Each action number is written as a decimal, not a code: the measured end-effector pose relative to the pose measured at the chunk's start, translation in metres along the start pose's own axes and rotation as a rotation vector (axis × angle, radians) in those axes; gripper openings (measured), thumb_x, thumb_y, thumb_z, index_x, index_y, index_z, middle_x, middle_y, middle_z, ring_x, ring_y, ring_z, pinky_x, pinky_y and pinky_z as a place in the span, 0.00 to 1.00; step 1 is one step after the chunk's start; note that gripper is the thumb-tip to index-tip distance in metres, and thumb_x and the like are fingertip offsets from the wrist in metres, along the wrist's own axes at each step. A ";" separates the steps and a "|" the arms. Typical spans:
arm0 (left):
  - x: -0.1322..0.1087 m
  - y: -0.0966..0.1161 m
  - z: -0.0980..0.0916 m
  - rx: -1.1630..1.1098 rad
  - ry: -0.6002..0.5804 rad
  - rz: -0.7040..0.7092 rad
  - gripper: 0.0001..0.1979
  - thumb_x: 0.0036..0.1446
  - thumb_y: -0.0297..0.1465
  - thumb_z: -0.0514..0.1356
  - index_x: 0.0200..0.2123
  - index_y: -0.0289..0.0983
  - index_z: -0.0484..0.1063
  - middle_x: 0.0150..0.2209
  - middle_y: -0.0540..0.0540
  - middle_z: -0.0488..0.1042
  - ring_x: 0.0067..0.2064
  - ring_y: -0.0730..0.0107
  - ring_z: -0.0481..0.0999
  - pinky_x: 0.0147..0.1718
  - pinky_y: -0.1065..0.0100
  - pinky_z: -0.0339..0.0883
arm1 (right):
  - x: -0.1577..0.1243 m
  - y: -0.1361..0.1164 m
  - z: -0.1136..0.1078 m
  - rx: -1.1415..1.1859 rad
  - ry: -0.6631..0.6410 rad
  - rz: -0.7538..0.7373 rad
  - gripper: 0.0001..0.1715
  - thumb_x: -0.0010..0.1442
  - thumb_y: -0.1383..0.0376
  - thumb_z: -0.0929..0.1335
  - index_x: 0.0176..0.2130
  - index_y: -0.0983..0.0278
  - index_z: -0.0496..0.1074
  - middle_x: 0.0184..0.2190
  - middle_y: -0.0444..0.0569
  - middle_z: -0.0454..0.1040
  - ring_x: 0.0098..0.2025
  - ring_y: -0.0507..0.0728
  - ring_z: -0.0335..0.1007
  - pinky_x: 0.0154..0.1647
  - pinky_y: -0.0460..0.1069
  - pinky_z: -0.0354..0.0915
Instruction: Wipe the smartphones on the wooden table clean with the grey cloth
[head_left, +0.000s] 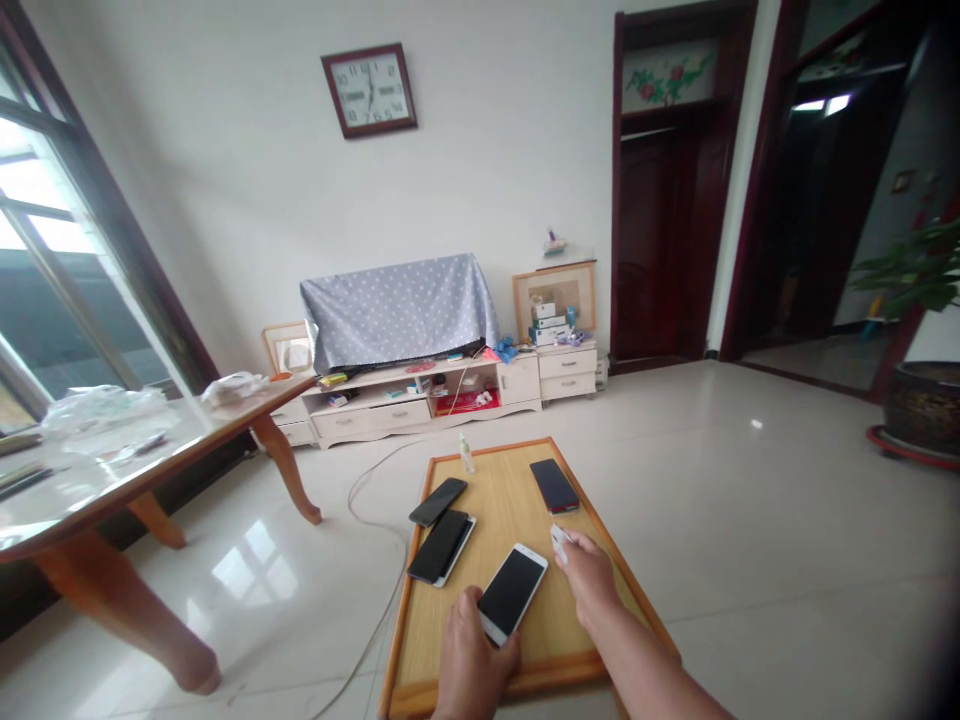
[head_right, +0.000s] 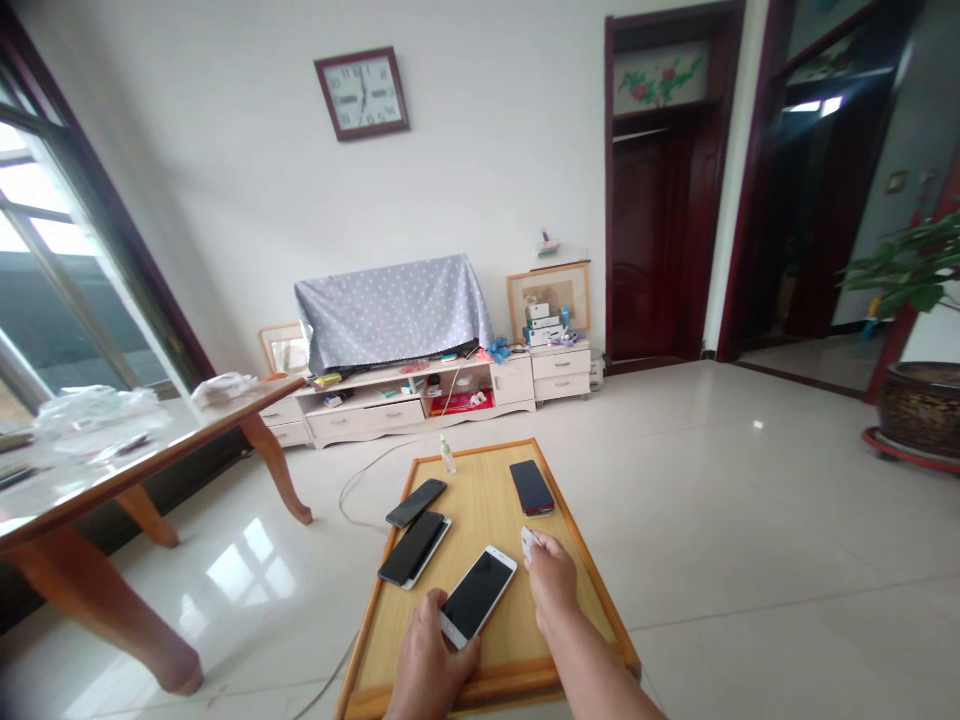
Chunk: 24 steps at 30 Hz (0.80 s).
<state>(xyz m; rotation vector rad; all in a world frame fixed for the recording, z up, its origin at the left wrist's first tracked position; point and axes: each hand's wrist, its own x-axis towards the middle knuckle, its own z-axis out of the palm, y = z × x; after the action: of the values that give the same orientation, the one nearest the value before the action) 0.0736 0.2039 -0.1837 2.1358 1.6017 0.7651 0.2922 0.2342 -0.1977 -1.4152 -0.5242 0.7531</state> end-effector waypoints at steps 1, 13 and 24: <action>0.000 -0.001 0.000 -0.003 -0.004 -0.002 0.28 0.48 0.36 0.61 0.52 0.37 0.60 0.48 0.39 0.73 0.53 0.57 0.73 0.54 0.62 0.64 | 0.000 -0.002 -0.001 -0.006 0.000 -0.001 0.27 0.50 0.51 0.66 0.46 0.62 0.75 0.45 0.52 0.80 0.46 0.61 0.78 0.38 0.48 0.72; 0.010 0.001 -0.015 0.112 -0.054 0.026 0.31 0.44 0.33 0.62 0.55 0.38 0.63 0.52 0.39 0.72 0.57 0.54 0.70 0.56 0.59 0.59 | -0.016 -0.008 0.002 -0.328 -0.214 -0.119 0.09 0.48 0.59 0.69 0.29 0.60 0.76 0.25 0.45 0.78 0.30 0.58 0.73 0.31 0.48 0.63; 0.020 -0.018 -0.017 0.183 -0.139 0.062 0.43 0.43 0.36 0.63 0.65 0.38 0.58 0.60 0.37 0.70 0.61 0.51 0.67 0.60 0.56 0.56 | -0.022 -0.006 0.012 -0.776 -0.270 -0.398 0.22 0.53 0.71 0.64 0.45 0.60 0.77 0.45 0.52 0.76 0.44 0.59 0.74 0.46 0.48 0.64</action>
<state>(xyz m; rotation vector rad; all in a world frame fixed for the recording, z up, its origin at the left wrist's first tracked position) 0.0535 0.2278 -0.1766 2.3194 1.5936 0.4923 0.2696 0.2268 -0.1877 -1.8342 -1.3699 0.4215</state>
